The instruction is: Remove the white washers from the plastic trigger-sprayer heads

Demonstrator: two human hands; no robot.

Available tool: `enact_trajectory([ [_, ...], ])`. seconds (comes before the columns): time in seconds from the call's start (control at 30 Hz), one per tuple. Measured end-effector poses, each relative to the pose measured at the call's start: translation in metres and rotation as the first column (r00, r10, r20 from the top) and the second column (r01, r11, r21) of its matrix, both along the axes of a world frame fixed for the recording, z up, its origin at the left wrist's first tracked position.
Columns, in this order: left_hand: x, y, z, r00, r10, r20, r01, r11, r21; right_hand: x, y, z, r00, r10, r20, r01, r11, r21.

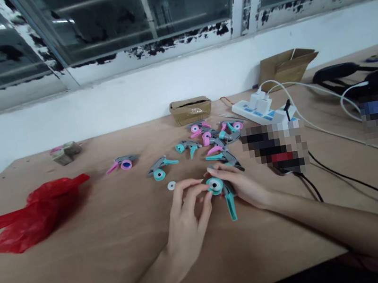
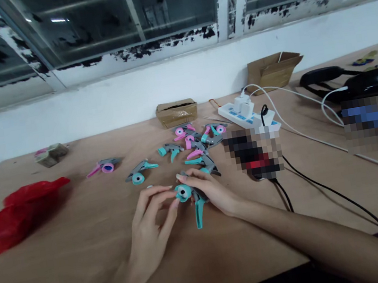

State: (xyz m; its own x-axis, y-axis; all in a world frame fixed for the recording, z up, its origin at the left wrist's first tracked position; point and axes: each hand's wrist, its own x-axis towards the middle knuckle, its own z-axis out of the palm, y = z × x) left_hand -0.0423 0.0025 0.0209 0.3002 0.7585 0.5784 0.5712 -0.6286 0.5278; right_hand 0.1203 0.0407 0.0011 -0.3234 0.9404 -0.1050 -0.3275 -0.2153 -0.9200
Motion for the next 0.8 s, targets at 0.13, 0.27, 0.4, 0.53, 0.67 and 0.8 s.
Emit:
enact_trajectory([
  [0.13,0.0019,0.0002,0.0004,0.997,0.008,0.074,-0.001,0.996,-0.092,-0.0022,-0.0013,-0.0002,1.000,-0.011,-0.017,0.011,1.000,-0.014],
  [0.27,0.0034,-0.0020,0.0020,0.994,0.028,0.101,-0.017,0.995,-0.102,-0.0033,-0.0030,0.0002,0.999,-0.003,-0.045,0.002,1.000,-0.026],
  [0.4,0.0033,-0.0013,-0.0003,0.995,0.024,0.101,-0.020,0.999,-0.037,-0.0035,-0.0039,-0.0001,0.997,0.007,-0.071,-0.007,1.000,-0.010],
  [0.53,0.0023,0.0011,-0.0037,0.998,0.031,0.050,-0.033,0.999,0.029,-0.0038,-0.0045,-0.0018,0.998,0.001,-0.064,-0.002,1.000,-0.019],
  [0.67,0.0016,0.0028,-0.0048,0.999,0.028,0.017,-0.029,0.998,0.062,-0.0035,-0.0045,-0.0021,1.000,0.009,-0.017,-0.009,1.000,-0.006],
  [0.8,0.0020,0.0030,-0.0019,0.999,0.017,0.043,-0.017,1.000,0.010,-0.0026,-0.0026,-0.0025,0.999,0.029,0.022,-0.029,0.999,0.017],
])
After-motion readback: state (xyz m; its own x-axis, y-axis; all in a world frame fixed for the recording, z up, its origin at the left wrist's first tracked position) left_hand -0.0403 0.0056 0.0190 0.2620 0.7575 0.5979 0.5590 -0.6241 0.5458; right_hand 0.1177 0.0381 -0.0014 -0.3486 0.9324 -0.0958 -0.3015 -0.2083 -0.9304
